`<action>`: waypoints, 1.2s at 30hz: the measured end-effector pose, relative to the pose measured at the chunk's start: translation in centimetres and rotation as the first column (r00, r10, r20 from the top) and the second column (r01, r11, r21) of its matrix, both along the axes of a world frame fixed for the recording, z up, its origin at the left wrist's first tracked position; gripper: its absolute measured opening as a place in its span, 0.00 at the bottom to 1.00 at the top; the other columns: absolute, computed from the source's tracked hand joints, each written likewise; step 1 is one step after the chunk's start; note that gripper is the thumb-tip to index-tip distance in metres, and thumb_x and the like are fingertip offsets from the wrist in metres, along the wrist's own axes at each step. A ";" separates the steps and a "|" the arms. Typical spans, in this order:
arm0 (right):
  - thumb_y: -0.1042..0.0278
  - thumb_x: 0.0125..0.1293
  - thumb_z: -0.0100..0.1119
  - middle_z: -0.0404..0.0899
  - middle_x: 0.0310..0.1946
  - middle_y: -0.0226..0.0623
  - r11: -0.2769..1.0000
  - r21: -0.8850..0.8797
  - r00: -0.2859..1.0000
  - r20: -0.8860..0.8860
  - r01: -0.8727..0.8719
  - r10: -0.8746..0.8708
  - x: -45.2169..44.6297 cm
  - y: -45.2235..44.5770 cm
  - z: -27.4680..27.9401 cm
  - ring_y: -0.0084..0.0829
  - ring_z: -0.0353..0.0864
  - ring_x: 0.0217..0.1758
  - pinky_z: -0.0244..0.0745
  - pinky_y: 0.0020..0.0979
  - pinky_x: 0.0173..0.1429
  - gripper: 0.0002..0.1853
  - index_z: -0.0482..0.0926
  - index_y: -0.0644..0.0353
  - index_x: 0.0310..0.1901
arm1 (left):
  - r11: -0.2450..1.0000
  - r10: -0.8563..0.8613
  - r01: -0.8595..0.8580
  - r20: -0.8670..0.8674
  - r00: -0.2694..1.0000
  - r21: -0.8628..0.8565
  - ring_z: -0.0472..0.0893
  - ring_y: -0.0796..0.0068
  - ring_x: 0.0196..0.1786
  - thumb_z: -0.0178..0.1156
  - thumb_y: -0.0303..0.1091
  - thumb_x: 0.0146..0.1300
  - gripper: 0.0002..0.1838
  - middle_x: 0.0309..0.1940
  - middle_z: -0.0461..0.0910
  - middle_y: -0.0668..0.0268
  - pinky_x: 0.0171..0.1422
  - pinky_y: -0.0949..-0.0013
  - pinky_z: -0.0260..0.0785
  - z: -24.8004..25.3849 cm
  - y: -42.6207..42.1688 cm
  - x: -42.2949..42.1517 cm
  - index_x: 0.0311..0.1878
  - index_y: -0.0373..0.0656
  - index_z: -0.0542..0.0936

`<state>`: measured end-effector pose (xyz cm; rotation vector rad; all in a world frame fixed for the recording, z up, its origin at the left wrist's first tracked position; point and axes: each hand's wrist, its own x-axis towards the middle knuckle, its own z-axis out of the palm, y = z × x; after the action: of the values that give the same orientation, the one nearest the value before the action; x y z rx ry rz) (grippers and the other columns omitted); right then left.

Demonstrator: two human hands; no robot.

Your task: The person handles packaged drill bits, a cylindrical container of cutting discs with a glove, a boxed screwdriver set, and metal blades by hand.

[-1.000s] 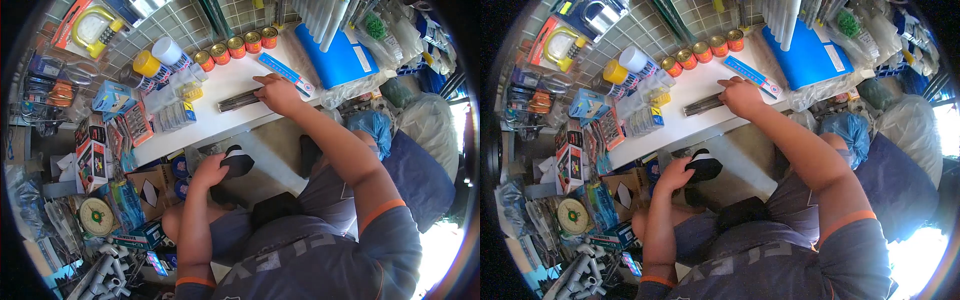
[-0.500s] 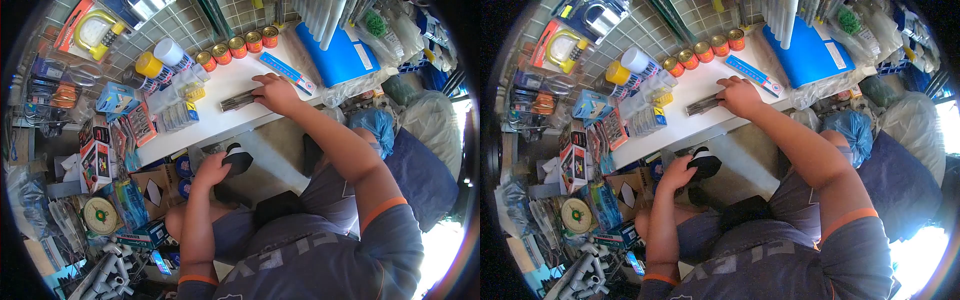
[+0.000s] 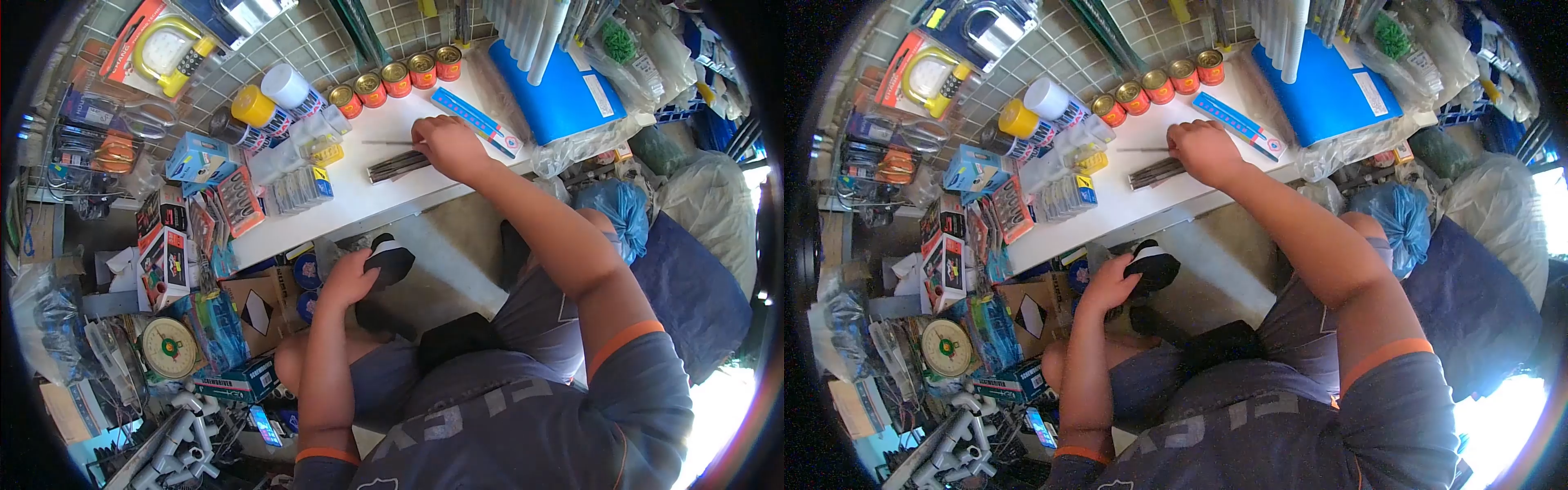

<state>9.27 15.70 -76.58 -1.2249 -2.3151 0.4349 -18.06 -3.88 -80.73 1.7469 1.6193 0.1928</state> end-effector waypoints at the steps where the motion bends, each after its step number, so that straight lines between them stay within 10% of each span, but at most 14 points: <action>1: 0.66 0.67 0.64 0.85 0.39 0.36 0.995 -0.097 0.994 -0.100 0.023 -0.033 -0.1 0.2 0.6 0.42 0.84 0.46 0.78 0.44 0.53 0.09 0.81 0.57 0.46 | 1.000 0.017 -0.017 0.011 1.000 0.011 0.82 0.40 0.52 0.63 0.38 0.62 0.21 0.44 0.83 0.42 0.57 0.50 0.74 -0.5 0.0 -0.4 0.54 0.34 0.80; 10: 0.72 0.77 0.54 0.84 0.39 0.36 0.659 -0.551 0.673 -0.734 -0.512 -0.090 0.3 -0.8 3.8 0.25 0.84 0.41 0.81 0.28 0.51 0.15 0.75 0.67 0.61 | 0.866 0.253 -0.415 0.473 0.844 0.278 0.82 0.62 0.60 0.65 0.27 0.63 0.24 0.56 0.84 0.52 0.66 0.65 0.70 4.7 -0.6 1.1 0.62 0.32 0.77; 14: 0.69 0.79 0.51 0.83 0.42 0.36 0.455 -0.599 0.640 -0.764 -0.659 -0.078 0.5 -4.3 7.2 0.26 0.85 0.42 0.82 0.30 0.51 0.14 0.75 0.62 0.62 | 0.704 0.264 -0.699 0.960 0.092 -0.127 0.74 0.63 0.69 0.53 0.25 0.73 0.27 0.69 0.74 0.56 0.76 0.57 0.64 7.1 -2.0 0.4 0.74 0.36 0.66; 18: 0.68 0.80 0.50 0.83 0.42 0.37 0.287 -0.576 0.575 -0.812 -0.766 -0.095 -0.1 -8.2 8.6 0.30 0.86 0.43 0.84 0.35 0.52 0.13 0.74 0.61 0.61 | 0.767 0.032 -0.608 0.959 -0.282 -0.205 0.69 0.53 0.75 0.52 0.33 0.77 0.28 0.74 0.67 0.53 0.79 0.45 0.60 10.3 -3.0 1.7 0.77 0.38 0.62; 25: 0.64 0.78 0.55 0.80 0.44 0.35 0.036 -0.595 0.589 -0.801 -0.803 -0.106 -1.0 -13.9 9.3 0.35 0.88 0.42 0.87 0.36 0.49 0.14 0.75 0.61 0.59 | 0.782 0.088 -0.589 0.971 -0.222 -0.205 0.77 0.53 0.66 0.58 0.35 0.75 0.26 0.67 0.74 0.56 0.70 0.46 0.73 12.1 -5.9 7.1 0.72 0.44 0.67; 28: 0.66 0.77 0.58 0.80 0.44 0.34 0.105 -0.609 0.607 -0.793 -0.786 -0.055 -1.3 -15.8 9.8 0.34 0.88 0.42 0.88 0.35 0.49 0.15 0.76 0.62 0.59 | 0.718 0.082 -0.691 0.996 -0.039 -0.086 0.78 0.56 0.65 0.60 0.31 0.73 0.27 0.64 0.75 0.57 0.68 0.48 0.74 13.4 -6.4 7.9 0.72 0.44 0.66; 36: 0.73 0.75 0.59 0.81 0.47 0.37 0.309 -0.685 0.720 -0.694 -0.660 -0.002 -1.6 -19.7 11.1 0.31 0.89 0.41 0.87 0.30 0.46 0.12 0.78 0.69 0.56 | 0.612 -0.001 -0.787 0.995 -0.099 -0.078 0.77 0.58 0.66 0.63 0.23 0.68 0.31 0.65 0.75 0.58 0.70 0.48 0.71 13.1 -8.0 7.5 0.72 0.43 0.65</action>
<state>7.65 -4.00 -65.49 -0.6674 -1.6385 2.2006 -10.52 -11.83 -67.68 0.6597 0.8409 2.0206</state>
